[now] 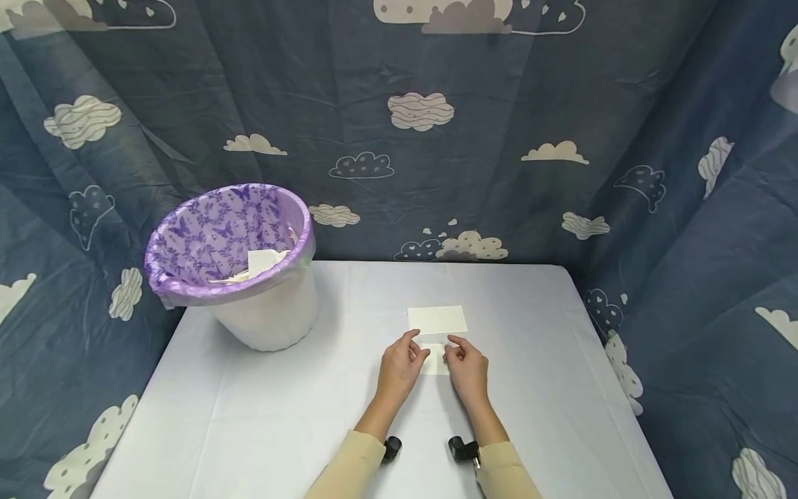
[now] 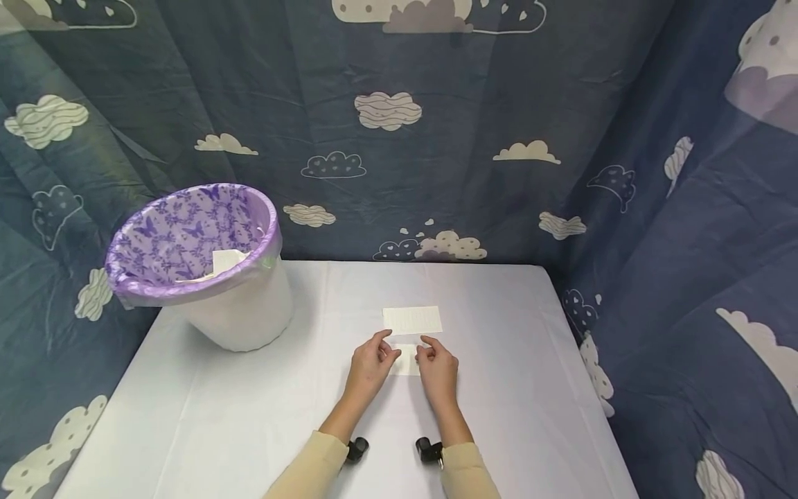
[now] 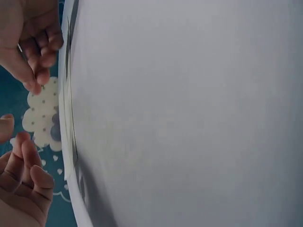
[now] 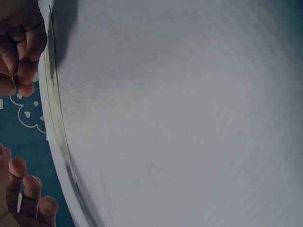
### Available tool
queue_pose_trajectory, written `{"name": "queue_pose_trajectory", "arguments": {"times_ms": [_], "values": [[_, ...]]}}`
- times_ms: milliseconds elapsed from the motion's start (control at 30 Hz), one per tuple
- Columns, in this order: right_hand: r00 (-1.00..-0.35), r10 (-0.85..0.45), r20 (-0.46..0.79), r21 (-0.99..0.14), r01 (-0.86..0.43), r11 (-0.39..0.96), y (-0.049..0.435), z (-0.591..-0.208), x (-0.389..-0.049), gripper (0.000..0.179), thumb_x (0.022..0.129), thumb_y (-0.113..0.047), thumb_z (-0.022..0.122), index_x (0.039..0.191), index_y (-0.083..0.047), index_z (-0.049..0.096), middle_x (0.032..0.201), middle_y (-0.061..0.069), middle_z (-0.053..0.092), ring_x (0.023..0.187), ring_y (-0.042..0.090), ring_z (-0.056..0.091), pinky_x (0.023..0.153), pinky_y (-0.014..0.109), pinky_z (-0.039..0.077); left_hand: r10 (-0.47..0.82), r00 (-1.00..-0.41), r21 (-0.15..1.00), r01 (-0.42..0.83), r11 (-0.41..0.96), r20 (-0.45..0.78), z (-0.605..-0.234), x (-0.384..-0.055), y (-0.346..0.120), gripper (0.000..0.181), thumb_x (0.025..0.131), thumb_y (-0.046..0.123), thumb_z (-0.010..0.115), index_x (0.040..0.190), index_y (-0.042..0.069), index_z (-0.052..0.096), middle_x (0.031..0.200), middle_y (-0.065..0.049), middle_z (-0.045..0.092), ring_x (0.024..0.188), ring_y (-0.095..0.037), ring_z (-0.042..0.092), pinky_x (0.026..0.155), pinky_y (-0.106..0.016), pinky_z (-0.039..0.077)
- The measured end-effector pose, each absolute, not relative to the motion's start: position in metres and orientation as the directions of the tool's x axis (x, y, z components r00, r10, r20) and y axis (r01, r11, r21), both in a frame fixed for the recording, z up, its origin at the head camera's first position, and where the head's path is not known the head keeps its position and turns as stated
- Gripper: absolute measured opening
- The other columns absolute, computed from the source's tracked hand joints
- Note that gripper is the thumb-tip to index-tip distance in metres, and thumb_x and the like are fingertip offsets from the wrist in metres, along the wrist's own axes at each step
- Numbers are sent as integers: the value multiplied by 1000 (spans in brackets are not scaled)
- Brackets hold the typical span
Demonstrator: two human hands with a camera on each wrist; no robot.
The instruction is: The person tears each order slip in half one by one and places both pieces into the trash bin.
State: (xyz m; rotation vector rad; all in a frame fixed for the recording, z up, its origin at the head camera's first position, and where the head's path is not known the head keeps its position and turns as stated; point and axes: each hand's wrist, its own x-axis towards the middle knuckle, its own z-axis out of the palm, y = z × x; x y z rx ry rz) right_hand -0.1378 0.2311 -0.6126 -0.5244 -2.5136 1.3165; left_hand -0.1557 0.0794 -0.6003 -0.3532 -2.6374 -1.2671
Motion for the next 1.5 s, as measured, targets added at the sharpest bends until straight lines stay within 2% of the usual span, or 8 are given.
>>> {"name": "queue_pose_trajectory", "arguments": {"times_ms": [433, 700, 900, 1100, 1267, 1367, 1433, 1500], "values": [[-931, 364, -13, -753, 249, 609, 230, -616, -142, 36, 97, -11, 67, 130, 3, 72, 68, 4, 72, 52, 10, 49, 52, 24, 37, 165, -983, 746, 171, 644, 83, -613, -160, 97, 43, 89, 16, 86, 128, 2, 71, 71, 7, 69, 60, 0, 52, 60, -19, 47], [-947, 322, -11, -707, 235, 667, 232, -611, -147, 38, 95, -11, 66, 128, 6, 71, 69, 5, 69, 55, 12, 50, 54, 26, 38, 164, -983, 733, 168, 659, 79, -613, -162, 103, 47, 86, 16, 88, 127, 0, 71, 69, 6, 69, 60, -2, 53, 62, -22, 48], [-950, 309, -52, -695, 256, 672, 232, -604, -148, 37, 93, -11, 69, 125, 7, 72, 71, 6, 66, 59, 14, 51, 56, 26, 39, 167, -981, 656, 190, 730, 98, -618, -164, 110, 47, 85, 18, 88, 126, 2, 73, 65, 7, 65, 65, -9, 58, 62, -25, 48], [-951, 304, -63, -706, 258, 659, 231, -603, -148, 33, 94, -9, 70, 122, 8, 74, 70, 6, 67, 60, 14, 52, 56, 25, 39, 165, -982, 610, 185, 770, 90, -620, -164, 114, 47, 85, 18, 89, 126, 3, 74, 64, 5, 62, 67, -13, 57, 58, -26, 45], [-953, 299, -45, -704, 243, 668, 231, -604, -148, 29, 94, -9, 70, 117, 7, 75, 70, 6, 65, 60, 14, 52, 55, 25, 39, 164, -984, 583, 176, 794, 73, -617, -162, 115, 45, 87, 20, 87, 128, 5, 74, 73, -1, 69, 78, -19, 68, 64, -32, 53], [-952, 303, -31, -708, 235, 666, 232, -606, -148, 28, 93, -9, 69, 116, 7, 76, 70, 6, 65, 60, 15, 53, 55, 25, 40, 184, -979, 553, 199, 809, 83, -615, -162, 115, 42, 89, 21, 86, 126, 6, 76, 92, -7, 79, 92, -25, 75, 73, -37, 60], [-951, 308, -24, -704, 235, 670, 232, -607, -148, 28, 92, -9, 69, 115, 6, 76, 69, 5, 65, 61, 15, 54, 55, 26, 41, 208, -974, 522, 225, 823, 92, -613, -162, 115, 39, 90, 21, 85, 125, 7, 77, 103, -9, 81, 97, -27, 76, 77, -39, 62], [-950, 312, -21, -702, 236, 672, 232, -608, -149, 28, 92, -9, 68, 114, 6, 76, 69, 4, 65, 61, 15, 54, 56, 26, 41, 236, -967, 483, 255, 838, 100, -611, -162, 116, 36, 91, 21, 83, 124, 7, 78, 107, -10, 81, 97, -28, 76, 77, -39, 62]]}}
